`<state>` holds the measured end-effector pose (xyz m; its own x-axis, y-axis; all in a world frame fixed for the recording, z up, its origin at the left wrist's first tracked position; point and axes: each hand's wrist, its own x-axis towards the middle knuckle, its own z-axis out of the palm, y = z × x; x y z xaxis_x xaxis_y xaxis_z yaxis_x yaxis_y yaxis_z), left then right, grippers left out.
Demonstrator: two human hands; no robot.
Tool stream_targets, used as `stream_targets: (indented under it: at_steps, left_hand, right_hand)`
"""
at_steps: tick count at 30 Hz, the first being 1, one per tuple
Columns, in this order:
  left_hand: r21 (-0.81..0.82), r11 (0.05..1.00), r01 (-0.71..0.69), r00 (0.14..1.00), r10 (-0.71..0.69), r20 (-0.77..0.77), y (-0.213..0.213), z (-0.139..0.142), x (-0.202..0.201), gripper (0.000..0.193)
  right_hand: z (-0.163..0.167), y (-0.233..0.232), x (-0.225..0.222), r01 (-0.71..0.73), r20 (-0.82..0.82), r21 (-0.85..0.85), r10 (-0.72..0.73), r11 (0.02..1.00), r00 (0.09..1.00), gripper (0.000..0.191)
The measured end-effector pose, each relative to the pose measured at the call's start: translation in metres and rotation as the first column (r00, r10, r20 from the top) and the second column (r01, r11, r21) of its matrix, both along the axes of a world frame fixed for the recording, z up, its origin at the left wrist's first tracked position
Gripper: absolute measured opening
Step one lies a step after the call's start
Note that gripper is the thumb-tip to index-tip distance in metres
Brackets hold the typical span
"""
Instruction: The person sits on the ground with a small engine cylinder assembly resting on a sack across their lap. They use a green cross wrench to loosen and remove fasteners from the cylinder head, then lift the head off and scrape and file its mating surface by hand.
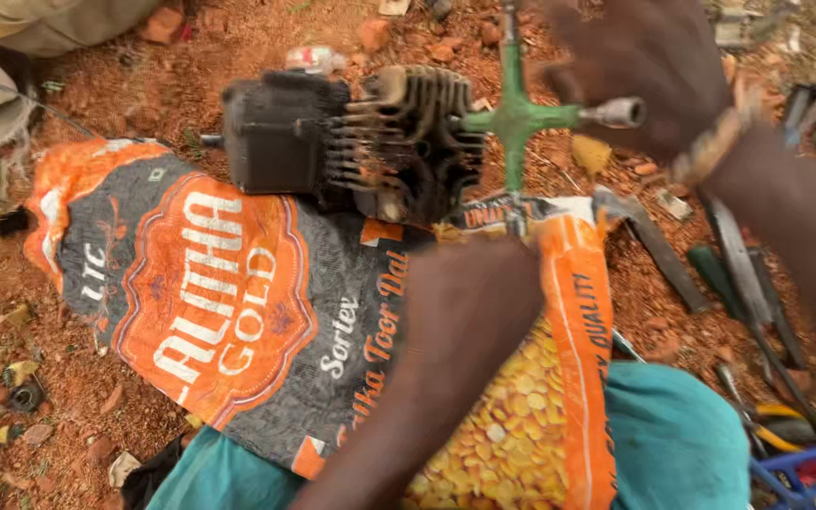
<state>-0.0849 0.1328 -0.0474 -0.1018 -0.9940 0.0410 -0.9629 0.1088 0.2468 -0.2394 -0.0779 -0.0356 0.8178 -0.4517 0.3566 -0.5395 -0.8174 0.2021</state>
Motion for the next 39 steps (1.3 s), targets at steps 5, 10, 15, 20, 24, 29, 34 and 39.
stream_targets:
  at_steps: [5,10,15,20,24,29,34,39]
  left_hand:
    - [-0.649,0.723,0.236,0.971,-0.15,0.187,-0.077,0.056,0.038,0.037]
    - [-0.257,0.921,0.294,0.861,-0.139,0.489,-0.071,0.092,0.033,0.03]
    - [0.479,0.779,0.405,0.911,-0.385,-0.146,0.017,0.08,0.012,0.019]
    - [-0.398,0.915,0.066,0.994,-0.026,0.105,-0.031,0.083,0.047,0.025]
    - [-0.424,0.75,0.508,0.731,-0.116,0.672,-0.084,0.075,0.053,0.03]
    - [-0.317,0.887,0.335,0.783,-0.074,0.618,-0.072,0.085,0.044,0.028]
    - [-0.28,0.959,-0.046,0.972,0.107,0.207,-0.004,0.069,0.006,0.036]
    - [0.078,0.992,-0.101,0.995,0.1,0.023,0.061,0.064,0.039,0.037]
  right_hand:
    - [-0.055,0.145,-0.022,-0.066,0.752,0.526,-0.427,0.848,0.502,0.018]
    - [-0.09,0.181,-0.021,-0.109,0.86,0.426,-0.365,0.898,0.356,0.014]
    - [-0.114,0.14,-0.062,0.007,0.886,0.452,-0.449,0.892,0.117,0.014]
    - [-0.133,0.143,-0.063,-0.243,0.837,0.533,-0.547,0.811,0.011,0.016]
    - [-0.129,0.151,-0.051,-0.218,0.821,0.571,-0.548,0.791,0.162,0.024]
    - [-0.097,0.158,-0.046,-0.352,0.854,0.518,-0.496,0.779,0.16,0.032]
    - [-0.023,0.147,-0.02,-0.087,0.666,0.652,-0.513,0.754,0.542,0.062]
    - [0.04,0.111,0.0,0.034,0.256,0.366,-0.136,0.93,0.957,0.034]
